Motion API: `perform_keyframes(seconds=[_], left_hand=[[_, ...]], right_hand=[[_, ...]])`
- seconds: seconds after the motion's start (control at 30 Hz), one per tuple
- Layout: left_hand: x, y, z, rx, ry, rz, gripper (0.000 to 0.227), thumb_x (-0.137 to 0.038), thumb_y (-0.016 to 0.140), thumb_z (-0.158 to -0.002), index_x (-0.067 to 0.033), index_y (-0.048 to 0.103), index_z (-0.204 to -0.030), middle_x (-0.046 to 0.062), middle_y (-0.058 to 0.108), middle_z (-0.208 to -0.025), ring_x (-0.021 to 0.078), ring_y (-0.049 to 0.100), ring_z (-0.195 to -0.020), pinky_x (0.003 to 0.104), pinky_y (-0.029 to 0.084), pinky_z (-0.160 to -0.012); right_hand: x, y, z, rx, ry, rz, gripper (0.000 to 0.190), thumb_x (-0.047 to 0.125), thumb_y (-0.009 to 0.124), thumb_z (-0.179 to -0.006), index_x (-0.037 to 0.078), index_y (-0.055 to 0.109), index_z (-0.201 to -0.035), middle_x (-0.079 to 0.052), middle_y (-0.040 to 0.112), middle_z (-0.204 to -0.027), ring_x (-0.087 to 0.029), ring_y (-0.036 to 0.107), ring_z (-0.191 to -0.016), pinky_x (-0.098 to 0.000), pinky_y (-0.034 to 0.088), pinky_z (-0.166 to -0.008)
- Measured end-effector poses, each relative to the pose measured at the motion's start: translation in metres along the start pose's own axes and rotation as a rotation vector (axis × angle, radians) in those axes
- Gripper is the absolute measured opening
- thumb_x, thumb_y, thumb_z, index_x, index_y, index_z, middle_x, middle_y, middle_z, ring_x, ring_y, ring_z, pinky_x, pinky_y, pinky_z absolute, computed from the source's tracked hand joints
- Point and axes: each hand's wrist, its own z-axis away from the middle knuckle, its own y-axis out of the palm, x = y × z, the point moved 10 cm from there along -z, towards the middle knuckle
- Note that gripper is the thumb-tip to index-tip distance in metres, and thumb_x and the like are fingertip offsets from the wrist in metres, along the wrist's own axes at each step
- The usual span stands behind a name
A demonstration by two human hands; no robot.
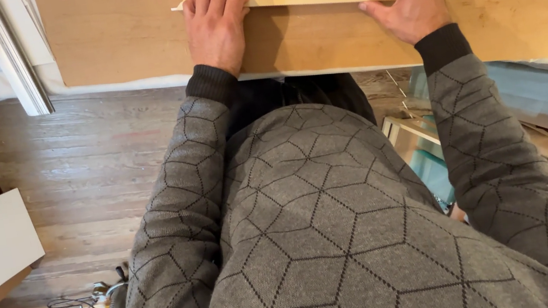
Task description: Measuring and cutting thin wooden strips to fit inside a picture frame.
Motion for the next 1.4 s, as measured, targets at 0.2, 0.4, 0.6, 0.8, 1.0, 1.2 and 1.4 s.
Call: perform_keyframes(seconds=[0.2,0.4,0.6,0.8,1.0,1.2,1.4], left_hand=[[0.003,0.001,0.000,0.015,-0.003,0.010,0.013,-0.012,0.072,-0.097,-0.0114,0.071,-0.109,0.002,0.065,-0.138,0.0246,0.054,-0.133,0.044,0.040,-0.107],[0.003,0.002,-0.001,0.041,-0.013,0.008,0.014,-0.012,0.068,-0.098,-0.0110,0.071,-0.111,0.003,0.064,-0.139,0.0254,0.054,-0.134,0.044,0.040,-0.109],[0.002,0.001,0.000,0.031,-0.019,0.005,0.011,-0.013,0.068,-0.099,-0.0108,0.071,-0.110,0.003,0.065,-0.139,0.0257,0.054,-0.134,0.044,0.040,-0.108],[-0.003,0.001,0.003,0.018,-0.016,-0.028,0.014,-0.012,0.067,-0.098,-0.0105,0.071,-0.111,0.005,0.062,-0.141,0.0264,0.054,-0.135,0.044,0.041,-0.109],[-0.020,-0.010,0.005,-0.014,0.019,-0.124,0.023,-0.009,0.065,-0.096,-0.0040,0.069,-0.118,0.009,0.056,-0.128,0.0295,0.054,-0.122,0.040,0.047,-0.105],[-0.025,-0.017,0.001,-0.045,0.044,-0.131,0.027,-0.009,0.064,-0.092,-0.0030,0.067,-0.118,0.008,0.055,-0.125,0.0283,0.053,-0.120,0.039,0.047,-0.105],[-0.015,-0.007,0.000,-0.010,-0.005,-0.070,0.021,-0.012,0.065,-0.092,-0.0072,0.067,-0.113,0.006,0.058,-0.122,0.0279,0.055,-0.119,0.040,0.047,-0.104]], right_hand=[[-0.004,-0.004,-0.002,-0.006,-0.019,0.021,0.038,0.011,0.089,-0.088,0.009,0.076,-0.124,-0.006,0.060,-0.120,-0.027,0.056,-0.120,-0.0380,0.051,-0.102],[-0.007,-0.004,-0.003,-0.017,-0.019,0.047,0.037,0.013,0.090,-0.089,0.010,0.076,-0.123,-0.005,0.060,-0.119,-0.027,0.056,-0.120,-0.0396,0.049,-0.104],[-0.005,-0.003,-0.004,-0.028,-0.034,0.081,0.036,0.015,0.089,-0.088,0.011,0.076,-0.122,-0.005,0.061,-0.121,-0.028,0.056,-0.123,-0.0415,0.046,-0.105],[-0.006,-0.001,-0.003,-0.024,-0.015,0.085,0.037,0.016,0.089,-0.088,0.012,0.076,-0.122,-0.003,0.061,-0.120,-0.026,0.056,-0.121,-0.0410,0.045,-0.104],[-0.007,0.003,0.000,-0.027,-0.020,0.087,0.037,0.015,0.089,-0.089,0.013,0.076,-0.123,-0.004,0.059,-0.119,-0.025,0.055,-0.118,-0.0406,0.044,-0.104],[-0.001,-0.001,-0.001,-0.024,-0.006,0.104,0.037,0.016,0.090,-0.089,0.015,0.077,-0.123,-0.003,0.059,-0.121,-0.026,0.055,-0.119,-0.0406,0.044,-0.105],[0.002,-0.002,-0.002,-0.002,0.000,0.101,0.037,0.015,0.090,-0.088,0.014,0.076,-0.122,-0.005,0.059,-0.123,-0.028,0.055,-0.121,-0.0422,0.045,-0.105]])
